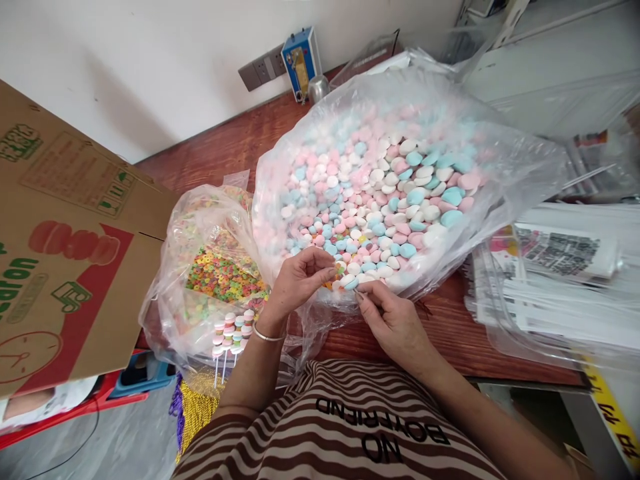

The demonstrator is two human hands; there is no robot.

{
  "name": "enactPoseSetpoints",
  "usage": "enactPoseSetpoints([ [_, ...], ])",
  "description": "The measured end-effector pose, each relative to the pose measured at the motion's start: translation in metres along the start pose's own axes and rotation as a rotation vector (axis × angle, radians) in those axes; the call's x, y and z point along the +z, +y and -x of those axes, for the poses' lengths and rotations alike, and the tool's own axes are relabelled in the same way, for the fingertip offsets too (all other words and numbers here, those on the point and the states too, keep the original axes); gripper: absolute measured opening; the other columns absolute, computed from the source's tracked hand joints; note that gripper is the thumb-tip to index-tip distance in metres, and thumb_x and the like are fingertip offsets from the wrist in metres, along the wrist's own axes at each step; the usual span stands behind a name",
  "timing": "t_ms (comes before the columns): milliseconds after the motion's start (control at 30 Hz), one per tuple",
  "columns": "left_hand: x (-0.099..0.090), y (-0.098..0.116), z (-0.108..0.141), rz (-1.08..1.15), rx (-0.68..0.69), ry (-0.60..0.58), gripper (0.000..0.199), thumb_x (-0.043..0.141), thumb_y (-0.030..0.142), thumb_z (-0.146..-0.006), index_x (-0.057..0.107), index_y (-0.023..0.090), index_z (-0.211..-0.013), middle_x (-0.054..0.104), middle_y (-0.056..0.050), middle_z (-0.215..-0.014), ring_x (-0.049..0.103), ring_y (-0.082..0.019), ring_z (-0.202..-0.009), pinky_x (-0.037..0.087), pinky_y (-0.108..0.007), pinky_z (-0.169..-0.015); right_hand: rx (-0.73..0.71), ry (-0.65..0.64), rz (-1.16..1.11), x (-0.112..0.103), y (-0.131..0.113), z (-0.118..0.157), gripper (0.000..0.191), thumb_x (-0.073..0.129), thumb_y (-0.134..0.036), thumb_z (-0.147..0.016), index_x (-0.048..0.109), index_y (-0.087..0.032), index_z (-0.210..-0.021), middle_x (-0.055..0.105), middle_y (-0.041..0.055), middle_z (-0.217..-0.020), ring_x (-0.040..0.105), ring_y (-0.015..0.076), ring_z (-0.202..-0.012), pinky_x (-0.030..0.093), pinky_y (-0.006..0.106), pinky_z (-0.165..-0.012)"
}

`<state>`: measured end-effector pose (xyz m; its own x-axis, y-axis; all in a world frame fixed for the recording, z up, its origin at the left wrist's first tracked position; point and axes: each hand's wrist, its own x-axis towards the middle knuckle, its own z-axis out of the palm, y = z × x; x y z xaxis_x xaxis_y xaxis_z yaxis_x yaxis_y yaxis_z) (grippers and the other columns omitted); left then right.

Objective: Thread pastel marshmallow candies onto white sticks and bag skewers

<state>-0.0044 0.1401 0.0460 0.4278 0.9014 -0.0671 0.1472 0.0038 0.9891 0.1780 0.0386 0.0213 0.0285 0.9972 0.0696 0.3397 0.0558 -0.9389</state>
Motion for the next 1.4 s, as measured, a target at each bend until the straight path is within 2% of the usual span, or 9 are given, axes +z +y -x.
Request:
enactPoseSetpoints([
  [200,0.01,0.0,0.012,-0.034,0.128,0.107,0.047,0.08,0.031,-0.085,0.062,0.024,-0.128,0.073,-0.002,-0.092,0.071,-0.013,-0.086,0.059,-0.025,-0.081,-0.05,0.078,0.07,0.0,-0.002,0.0,0.026,0.05,-0.029,-0.099,0.053,-0.022,-0.074,0.053,-0.0046,-0.061,0.048,0.0116,-0.053,0.037,0.023,-0.055],
  [433,0.011,0.001,0.019,0.059,0.066,-0.044,0.067,0.078,0.026,-0.087,0.051,0.025,-0.148,0.071,0.002,-0.081,0.069,-0.011,-0.075,0.057,-0.022,-0.076,-0.183,0.05,0.2,0.002,-0.002,0.005,0.023,0.045,-0.019,-0.098,0.049,-0.022,-0.076,0.049,-0.0049,-0.061,0.045,0.0116,-0.052,0.034,0.025,-0.055],
  [633,0.003,0.0,0.01,-0.072,0.044,-0.099,0.078,0.072,0.026,-0.09,0.036,0.027,-0.16,0.075,-0.001,-0.089,0.071,-0.013,-0.078,0.057,-0.026,-0.078,-0.125,0.017,0.128,0.0,0.005,0.001,0.024,0.044,-0.026,-0.102,0.057,-0.022,-0.083,0.062,-0.0003,-0.071,0.056,0.0143,-0.062,0.04,0.023,-0.06],
  [700,-0.003,0.001,0.002,-0.24,0.088,-0.032,0.063,0.065,0.023,-0.093,0.047,0.026,-0.153,0.076,-0.003,-0.095,0.071,-0.015,-0.082,0.058,-0.029,-0.08,-0.085,0.051,0.075,-0.006,0.006,0.001,0.025,0.045,-0.03,-0.104,0.059,-0.022,-0.084,0.061,-0.0013,-0.07,0.055,0.0137,-0.062,0.042,0.022,-0.061],
  [800,-0.008,0.003,-0.011,-0.62,0.195,0.063,0.031,0.061,0.017,-0.093,0.071,0.022,-0.122,0.075,-0.006,-0.103,0.07,-0.018,-0.092,0.055,-0.033,-0.086,-0.038,0.146,0.087,-0.016,0.008,0.001,0.026,0.049,-0.034,-0.103,0.061,-0.022,-0.084,0.056,-0.003,-0.065,0.051,0.0129,-0.057,0.04,0.022,-0.058],
  [933,-0.002,0.004,-0.022,-1.002,0.212,-0.074,0.023,0.074,0.025,-0.086,0.074,0.02,-0.109,0.073,-0.009,-0.105,0.066,-0.025,-0.1,0.052,-0.038,-0.087,-0.023,0.202,0.108,-0.025,0.01,0.001,0.022,0.051,-0.035,-0.102,0.066,-0.022,-0.09,0.06,-0.0023,-0.066,0.053,0.0136,-0.058,0.041,0.023,-0.058],
  [1033,0.004,0.003,-0.026,-1.128,0.179,-0.134,0.021,0.076,0.029,-0.085,0.075,0.02,-0.104,0.071,-0.008,-0.095,0.064,-0.026,-0.096,0.05,-0.038,-0.086,-0.032,0.204,0.098,-0.025,0.011,0.001,0.023,0.052,-0.034,-0.102,0.066,-0.022,-0.089,0.06,-0.0027,-0.066,0.053,0.0133,-0.057,0.041,0.023,-0.058],
  [1233,0.007,0.0,-0.024,-1.105,0.195,-0.101,0.019,0.074,0.019,-0.081,0.072,0.017,-0.1,0.068,-0.006,-0.086,0.062,-0.024,-0.089,0.049,-0.037,-0.081,-0.052,0.17,0.097,-0.023,0.012,0.0,0.023,0.05,-0.032,-0.102,0.063,-0.022,-0.085,0.059,-0.0029,-0.065,0.053,0.0129,-0.056,0.041,0.023,-0.058],
  [1400,0.008,-0.005,-0.018,-0.573,0.145,0.078,0.029,0.073,0.027,-0.084,0.068,0.02,-0.111,0.07,-0.003,-0.094,0.063,-0.016,-0.081,0.052,-0.029,-0.073,-0.057,0.086,0.118,-0.02,0.014,0.001,0.024,0.046,-0.031,-0.102,0.064,-0.022,-0.088,0.069,0.0004,-0.073,0.061,0.0157,-0.062,0.043,0.025,-0.06],
])
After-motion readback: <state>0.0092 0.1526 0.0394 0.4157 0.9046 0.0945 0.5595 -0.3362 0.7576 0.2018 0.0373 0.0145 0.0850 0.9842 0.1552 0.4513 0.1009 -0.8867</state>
